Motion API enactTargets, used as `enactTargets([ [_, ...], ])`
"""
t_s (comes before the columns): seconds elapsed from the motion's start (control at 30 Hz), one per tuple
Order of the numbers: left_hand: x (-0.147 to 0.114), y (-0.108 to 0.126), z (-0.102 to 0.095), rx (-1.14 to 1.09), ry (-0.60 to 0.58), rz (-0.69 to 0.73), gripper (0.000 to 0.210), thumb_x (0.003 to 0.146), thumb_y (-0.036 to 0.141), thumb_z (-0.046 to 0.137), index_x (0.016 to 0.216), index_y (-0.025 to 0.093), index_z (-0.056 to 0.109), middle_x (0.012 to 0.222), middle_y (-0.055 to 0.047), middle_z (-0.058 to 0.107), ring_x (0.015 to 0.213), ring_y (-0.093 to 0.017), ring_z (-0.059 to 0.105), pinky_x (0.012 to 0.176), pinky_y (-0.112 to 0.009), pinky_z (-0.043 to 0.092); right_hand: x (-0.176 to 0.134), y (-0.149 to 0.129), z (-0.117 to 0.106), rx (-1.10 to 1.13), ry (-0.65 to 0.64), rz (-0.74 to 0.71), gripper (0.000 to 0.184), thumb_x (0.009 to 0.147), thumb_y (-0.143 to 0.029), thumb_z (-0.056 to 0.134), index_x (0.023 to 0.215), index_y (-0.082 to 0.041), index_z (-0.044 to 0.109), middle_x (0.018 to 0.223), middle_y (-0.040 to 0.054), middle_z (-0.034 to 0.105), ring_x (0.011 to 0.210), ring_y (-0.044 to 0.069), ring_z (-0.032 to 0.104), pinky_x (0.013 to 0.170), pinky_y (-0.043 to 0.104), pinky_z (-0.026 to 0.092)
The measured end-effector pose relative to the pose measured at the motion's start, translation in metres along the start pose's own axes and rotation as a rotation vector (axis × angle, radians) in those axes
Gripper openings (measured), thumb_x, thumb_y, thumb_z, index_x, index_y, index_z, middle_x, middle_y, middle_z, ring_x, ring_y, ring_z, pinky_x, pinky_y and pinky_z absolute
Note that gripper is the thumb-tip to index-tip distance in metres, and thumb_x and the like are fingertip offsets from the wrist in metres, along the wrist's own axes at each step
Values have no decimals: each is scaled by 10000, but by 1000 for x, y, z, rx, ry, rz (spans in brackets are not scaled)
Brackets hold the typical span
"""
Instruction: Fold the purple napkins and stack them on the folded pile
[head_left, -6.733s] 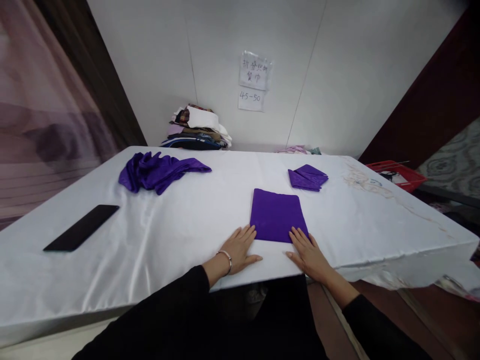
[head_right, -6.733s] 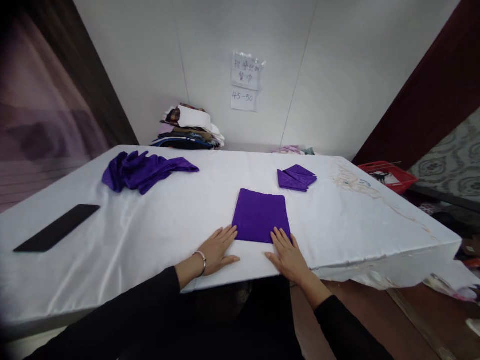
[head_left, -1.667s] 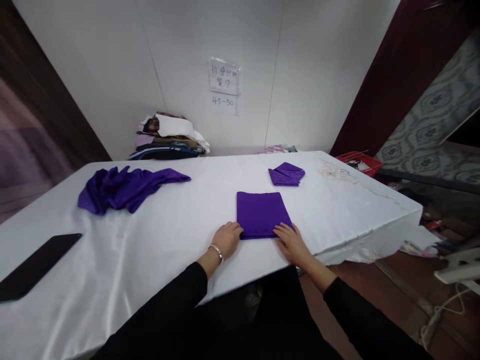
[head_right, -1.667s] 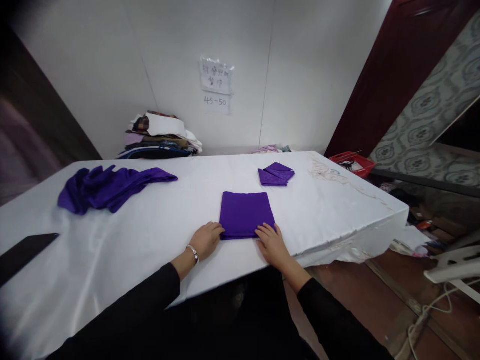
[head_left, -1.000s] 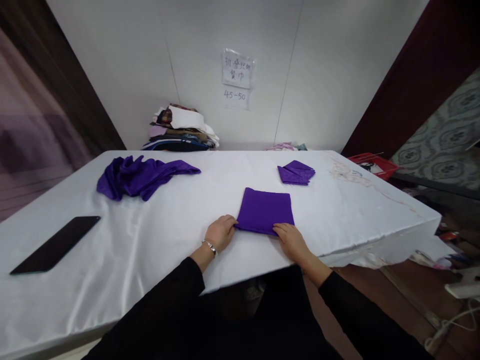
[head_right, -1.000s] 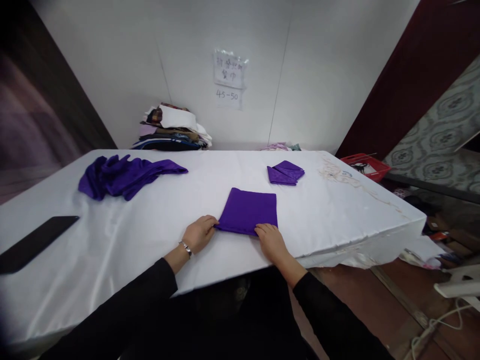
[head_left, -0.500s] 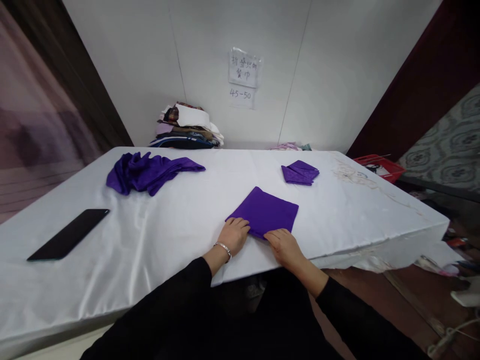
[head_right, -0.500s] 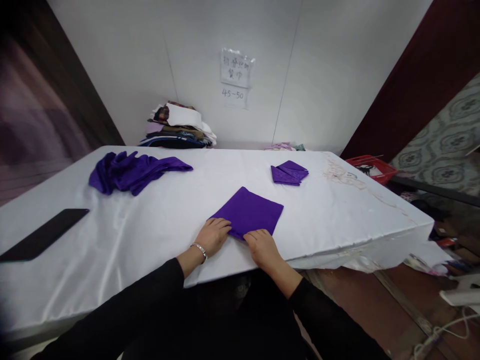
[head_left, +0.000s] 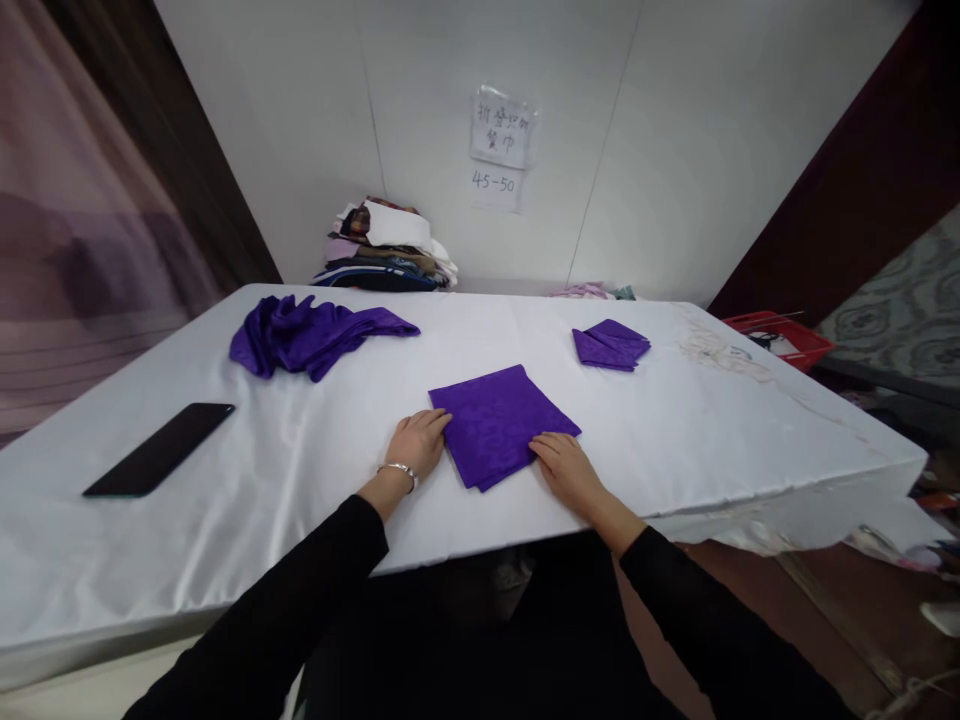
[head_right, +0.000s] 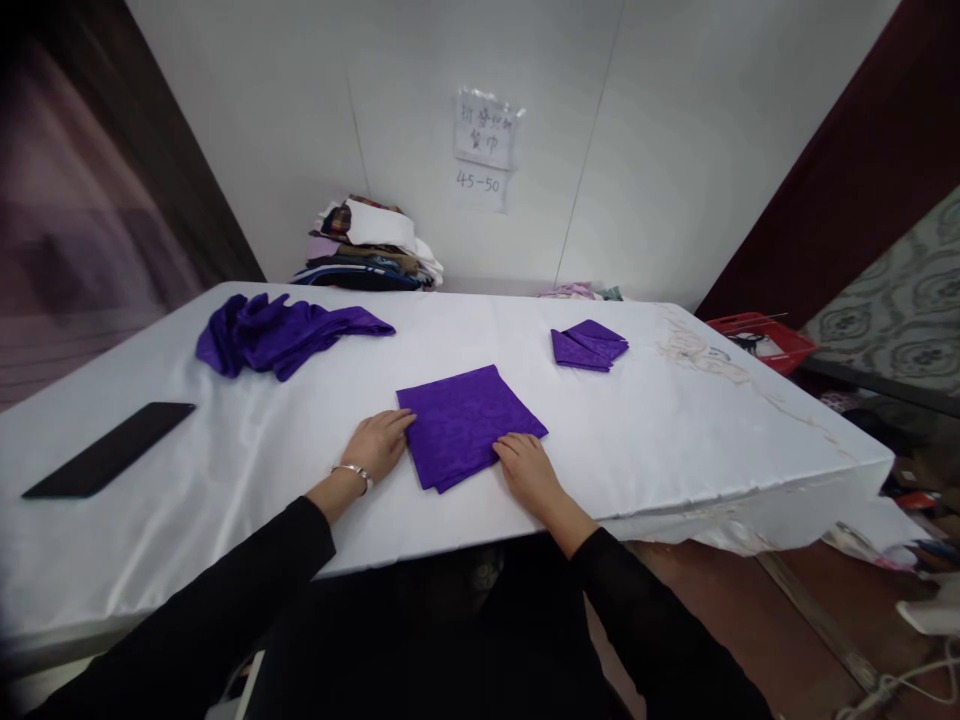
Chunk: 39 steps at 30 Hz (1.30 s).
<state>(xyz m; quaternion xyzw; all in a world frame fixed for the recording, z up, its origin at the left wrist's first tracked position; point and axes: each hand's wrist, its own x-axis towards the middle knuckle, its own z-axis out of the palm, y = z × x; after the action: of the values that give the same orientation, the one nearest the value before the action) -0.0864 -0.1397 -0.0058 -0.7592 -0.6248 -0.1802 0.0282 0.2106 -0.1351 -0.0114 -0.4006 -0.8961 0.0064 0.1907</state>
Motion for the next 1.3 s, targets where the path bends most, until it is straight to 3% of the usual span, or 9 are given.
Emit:
enactTargets([
  [0.2,-27,19,1,-46,5,66,355,833,169,478,1156,197,623,1257,-91,601,1102,-256,571,908,-431,477,-8,16,0,34,12,-70,337,868,-121,444,1128,-184,648,1205,104,623,1115,250,539,952,456,412],
  [0.3,-34,26,-1,-40,2,111,328,850,171,467,1125,223,640,1229,-69,623,1056,-235,602,882,-408,499,-10,25,2,86,78,-60,342,859,-126,441,1118,-201,650,1190,88,634,1116,240,550,968,462,410],
  [0.47,-36,33,-2,-74,47,152,309,862,171,453,1090,222,656,1173,-63,656,1008,-216,628,846,-378,528,-7,61,2,177,249,148,293,847,-210,457,1041,-200,678,1106,84,673,1054,230,592,952,443,449],
  [0.63,-33,37,4,-221,105,180,289,866,188,444,1031,213,681,1097,-49,692,973,-188,644,855,-343,544,-13,90,5,269,298,397,285,793,-265,476,966,-215,697,1050,69,695,1006,230,620,924,435,478],
  [0.83,-33,48,13,-400,97,74,267,882,290,455,971,239,702,1034,-12,715,953,-157,656,877,-317,545,-17,95,10,292,295,441,285,781,-265,475,943,-209,703,1059,68,695,1029,226,612,959,429,455],
  [1.1,-40,46,12,-207,-20,236,283,875,218,454,1024,216,694,1138,-62,678,1068,-226,609,952,-419,492,-15,96,8,287,275,447,265,792,-243,482,937,-206,700,1084,71,684,1059,224,598,981,441,437],
  [1.3,-41,47,16,-174,-46,243,281,883,238,459,1047,238,688,1172,-54,662,1097,-229,595,964,-422,476,-14,93,6,278,271,449,241,815,-267,490,913,-212,704,1076,70,683,1062,220,593,986,431,430],
])
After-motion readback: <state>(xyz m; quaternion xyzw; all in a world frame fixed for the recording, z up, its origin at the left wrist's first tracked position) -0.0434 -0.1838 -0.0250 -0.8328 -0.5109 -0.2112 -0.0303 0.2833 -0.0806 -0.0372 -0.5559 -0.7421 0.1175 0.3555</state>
